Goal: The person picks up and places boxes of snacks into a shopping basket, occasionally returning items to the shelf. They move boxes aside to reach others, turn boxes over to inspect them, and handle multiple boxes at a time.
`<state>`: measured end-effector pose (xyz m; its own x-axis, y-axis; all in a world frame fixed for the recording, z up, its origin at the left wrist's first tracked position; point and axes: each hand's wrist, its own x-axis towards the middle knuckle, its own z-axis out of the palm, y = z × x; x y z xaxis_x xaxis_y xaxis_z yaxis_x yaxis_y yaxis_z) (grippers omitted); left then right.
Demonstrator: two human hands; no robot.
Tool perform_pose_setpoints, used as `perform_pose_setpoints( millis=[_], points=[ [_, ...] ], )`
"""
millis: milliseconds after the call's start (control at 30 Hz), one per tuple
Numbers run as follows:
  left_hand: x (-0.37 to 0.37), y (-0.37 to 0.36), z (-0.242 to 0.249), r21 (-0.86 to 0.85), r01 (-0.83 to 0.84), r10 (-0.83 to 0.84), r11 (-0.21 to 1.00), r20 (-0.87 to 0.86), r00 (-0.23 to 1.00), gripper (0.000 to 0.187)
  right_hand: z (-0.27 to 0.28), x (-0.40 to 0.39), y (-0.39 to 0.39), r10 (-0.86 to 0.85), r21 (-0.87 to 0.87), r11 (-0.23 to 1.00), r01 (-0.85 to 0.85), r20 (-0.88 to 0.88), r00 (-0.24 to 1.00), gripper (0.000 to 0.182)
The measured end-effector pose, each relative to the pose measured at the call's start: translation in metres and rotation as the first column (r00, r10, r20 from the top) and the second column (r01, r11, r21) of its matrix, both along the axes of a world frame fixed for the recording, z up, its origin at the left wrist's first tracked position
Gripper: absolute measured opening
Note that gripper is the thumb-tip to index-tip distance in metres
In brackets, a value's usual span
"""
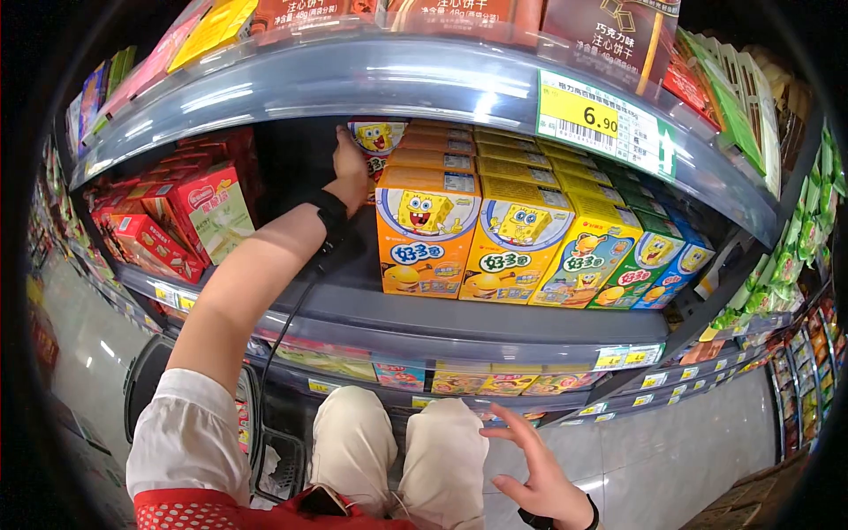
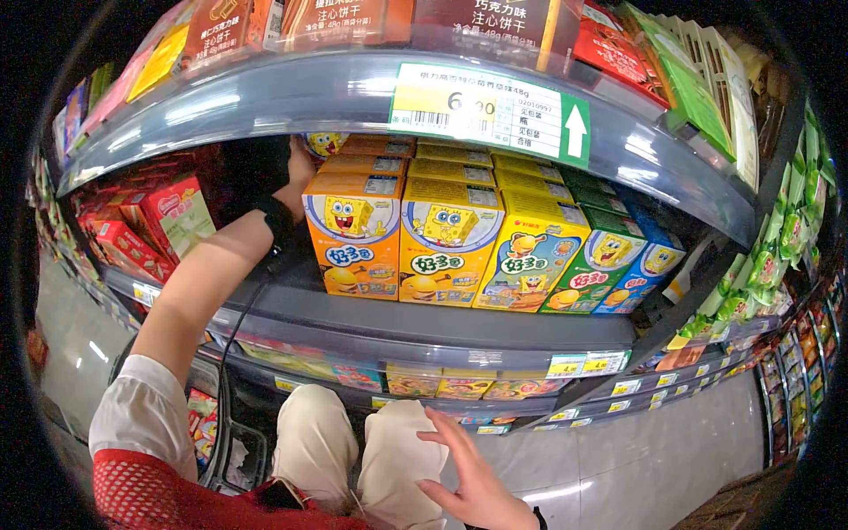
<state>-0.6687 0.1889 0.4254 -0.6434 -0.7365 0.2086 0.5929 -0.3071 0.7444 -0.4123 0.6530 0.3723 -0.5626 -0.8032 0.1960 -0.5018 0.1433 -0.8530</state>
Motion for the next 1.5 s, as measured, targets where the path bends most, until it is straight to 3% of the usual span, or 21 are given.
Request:
perform_pose_setpoints(
  millis=[33,167,267,300,367,433,600,700,800,833,933,967,1067,1233,1333,1433,1500],
  points=[
    [0.019,0.028,0.013,0.044,-0.023,0.024,0.999,-0.015,1.000,0.064,0.003,0.000,0.000,0.000,0.029,1.000,0.001,-0.026,1.000,0.087],
    [-0.003,-0.014,-0.005,0.017,0.156,-0.155,0.988,-0.047,0.987,0.059,0.001,-0.002,0.004,-0.012,0.020,1.000,0.013,-0.057,0.998,0.088],
    [0.039,0.030,0.020,-0.373,-0.142,0.159,0.917,0.014,0.987,0.053,-0.003,-0.003,0.004,-0.024,-0.021,1.000,0.023,-0.017,1.000,0.088],
    [0.035,0.029,0.020,-0.556,-0.275,0.288,0.784,-0.065,0.955,0.055,-0.006,-0.004,0.005,-0.021,-0.032,0.999,0.021,-0.007,1.000,0.088],
    [0.022,0.022,0.021,-0.796,-0.477,0.461,0.373,-0.288,0.840,0.063,-0.009,-0.004,0.004,-0.015,-0.040,0.999,0.015,0.004,1.000,0.088],
    [0.009,0.016,0.016,-0.863,-0.448,0.631,0.233,-0.216,0.745,0.073,-0.008,-0.004,0.003,-0.008,-0.037,0.999,0.008,0.003,1.000,0.088],
    [0.006,0.018,0.007,-0.840,-0.541,0.715,0.047,-0.350,0.606,0.079,0.002,-0.004,-0.002,-0.001,0.024,1.000,0.002,-0.012,1.000,0.085],
    [0.027,0.022,0.015,-0.813,-0.336,0.472,0.475,-0.087,0.877,0.081,0.003,-0.003,-0.003,0.016,0.039,0.999,-0.016,-0.019,1.000,0.084],
    [0.032,0.013,0.019,-0.676,-0.225,0.289,0.702,-0.018,0.957,0.075,0.001,-0.002,-0.001,0.031,0.054,0.998,-0.029,-0.035,0.999,0.084],
    [0.033,0.018,0.017,-0.382,-0.075,0.103,0.921,0.053,0.993,0.065,0.000,-0.002,0.000,0.032,0.060,0.998,-0.030,-0.042,0.999,0.084],
    [-0.020,-0.058,-0.025,-0.234,0.310,-0.264,0.922,0.209,0.942,0.066,0.000,-0.001,0.001,0.032,0.037,0.999,-0.032,-0.004,0.999,0.084],
    [0.004,-0.023,-0.006,-0.237,0.279,-0.244,0.931,0.167,0.955,0.070,-0.002,0.000,0.001,0.016,0.010,1.000,-0.016,-0.003,1.000,0.084],
    [-0.002,-0.029,-0.007,-0.175,0.365,-0.348,0.914,0.119,0.930,0.068,-0.007,0.001,0.000,-0.014,-0.039,0.999,0.014,0.002,1.000,0.084],
    [0.003,-0.022,-0.006,-0.271,0.164,-0.130,0.949,0.139,0.982,0.067,-0.013,0.000,-0.005,-0.008,-0.031,1.000,0.007,-0.010,1.000,0.085],
    [0.006,-0.027,-0.002,-0.275,0.196,-0.127,0.941,0.248,0.960,0.066,-0.005,0.001,-0.009,0.015,-0.036,0.999,-0.014,0.031,0.999,0.082],
    [0.019,-0.025,0.008,-0.387,0.219,-0.134,0.896,0.235,0.963,0.060,-0.009,-0.006,-0.009,0.089,0.010,0.996,-0.089,-0.009,0.996,0.084],
    [0.033,-0.019,0.026,-0.803,0.036,0.198,0.595,0.190,0.962,0.061,-0.003,-0.006,-0.007,0.083,0.027,0.996,-0.083,-0.002,0.997,0.083]
  ],
)
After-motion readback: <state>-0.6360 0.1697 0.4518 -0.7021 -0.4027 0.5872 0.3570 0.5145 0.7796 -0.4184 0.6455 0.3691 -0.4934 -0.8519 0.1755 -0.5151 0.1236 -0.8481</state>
